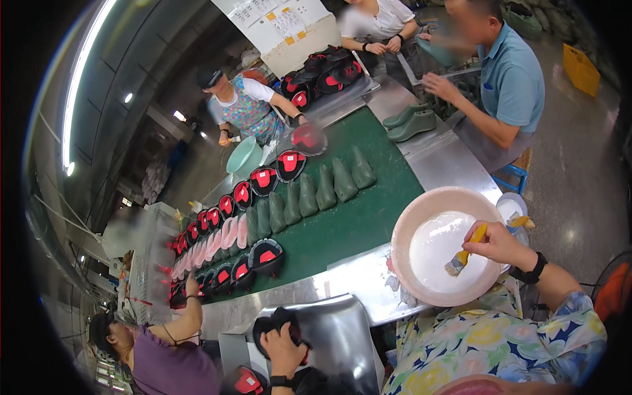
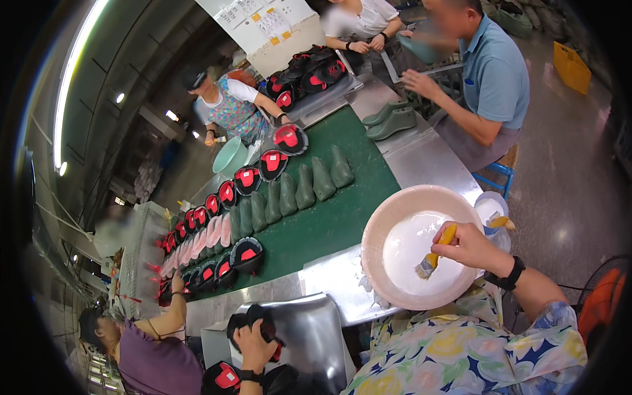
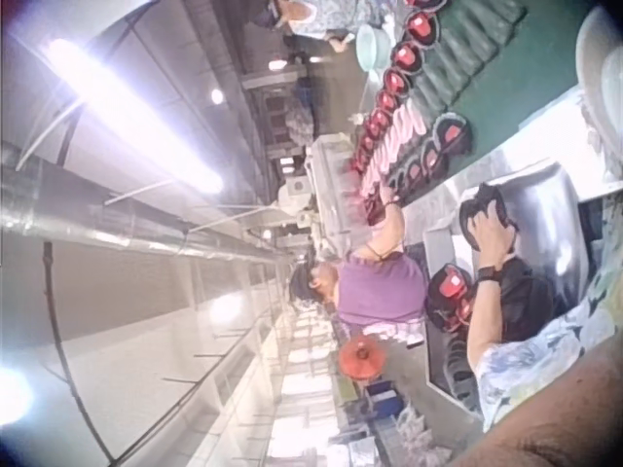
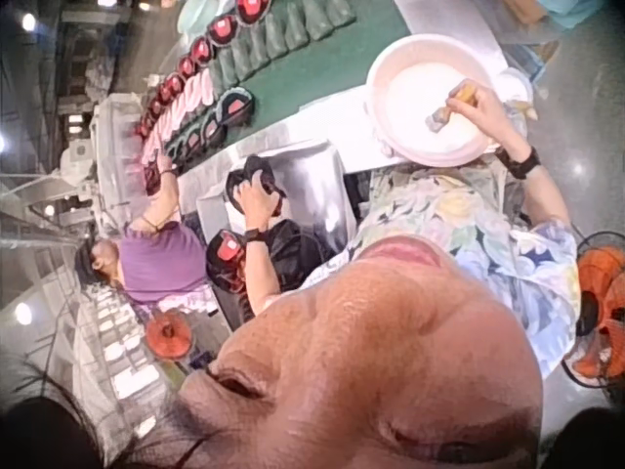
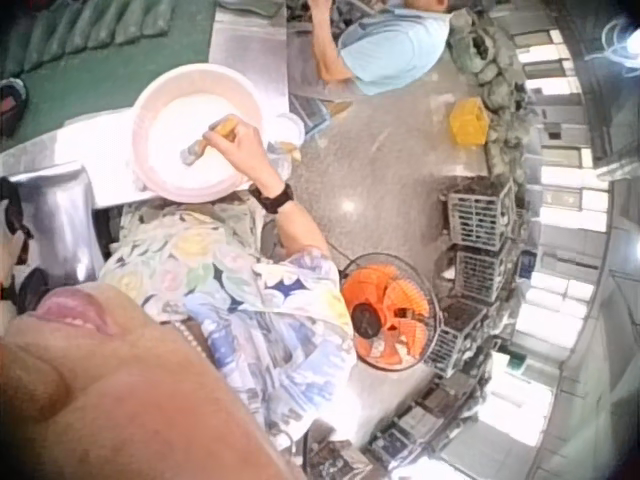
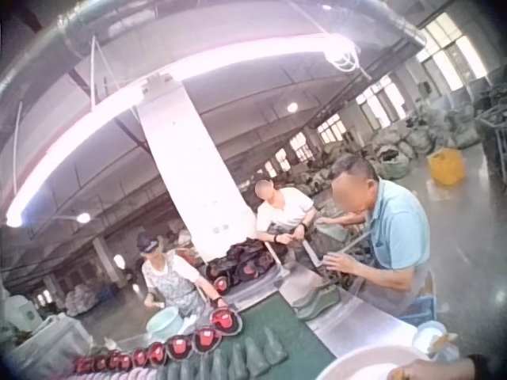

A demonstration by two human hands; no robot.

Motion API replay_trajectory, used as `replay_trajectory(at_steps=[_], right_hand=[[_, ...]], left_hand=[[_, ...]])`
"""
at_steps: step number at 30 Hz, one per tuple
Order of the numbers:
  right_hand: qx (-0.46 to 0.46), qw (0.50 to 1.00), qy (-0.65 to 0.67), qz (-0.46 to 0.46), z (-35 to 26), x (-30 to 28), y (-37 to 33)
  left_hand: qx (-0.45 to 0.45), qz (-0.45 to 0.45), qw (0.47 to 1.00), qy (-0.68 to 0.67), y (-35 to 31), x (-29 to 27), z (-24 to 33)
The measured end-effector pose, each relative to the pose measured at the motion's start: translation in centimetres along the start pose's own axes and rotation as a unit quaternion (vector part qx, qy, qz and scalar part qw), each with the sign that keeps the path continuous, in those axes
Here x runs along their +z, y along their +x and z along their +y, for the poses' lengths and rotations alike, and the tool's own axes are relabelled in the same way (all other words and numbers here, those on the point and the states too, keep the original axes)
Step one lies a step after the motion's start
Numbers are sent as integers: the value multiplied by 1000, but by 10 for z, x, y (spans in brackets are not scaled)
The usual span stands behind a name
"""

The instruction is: Applying white adhesive to the interior and edges of footwear components using a brush at an assembly line station.

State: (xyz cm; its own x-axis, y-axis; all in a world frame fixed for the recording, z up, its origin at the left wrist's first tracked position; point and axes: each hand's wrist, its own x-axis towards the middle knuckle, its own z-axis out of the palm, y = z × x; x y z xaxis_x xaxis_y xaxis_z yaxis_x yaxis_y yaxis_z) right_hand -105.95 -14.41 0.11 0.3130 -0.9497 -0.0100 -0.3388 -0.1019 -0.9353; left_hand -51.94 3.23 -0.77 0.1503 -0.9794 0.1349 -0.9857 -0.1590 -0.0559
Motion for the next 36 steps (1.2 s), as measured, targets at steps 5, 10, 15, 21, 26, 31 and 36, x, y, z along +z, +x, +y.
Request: replay_trajectory(at_steps=[5, 10, 15, 21, 26, 31, 36], right_hand=[[4, 1000, 15, -25, 9, 17, 5], [35, 995, 94, -2, 26, 21, 3], [21, 999, 24, 14, 31, 11, 24], [-14, 995, -98, -4, 40, 24, 60], [-43, 991, -96, -84, 38, 87, 86], [-72, 943, -195, -262, 35, 90, 74], [-77, 949, -253, -172, 29, 14, 58]], left_hand=[[-82, -21, 857, -508, 31, -6, 18], [-236, -34, 640, -731, 47, 65, 23], [-40, -172, 968, -178, 79, 24, 61], [242, -214, 946, -19, 65, 58, 90], [268, -110, 957, 9, 76, 95, 75], [265, -45, 954, -136, 113, 48, 78], [58, -100, 838, -534, 146, -9, 105]])
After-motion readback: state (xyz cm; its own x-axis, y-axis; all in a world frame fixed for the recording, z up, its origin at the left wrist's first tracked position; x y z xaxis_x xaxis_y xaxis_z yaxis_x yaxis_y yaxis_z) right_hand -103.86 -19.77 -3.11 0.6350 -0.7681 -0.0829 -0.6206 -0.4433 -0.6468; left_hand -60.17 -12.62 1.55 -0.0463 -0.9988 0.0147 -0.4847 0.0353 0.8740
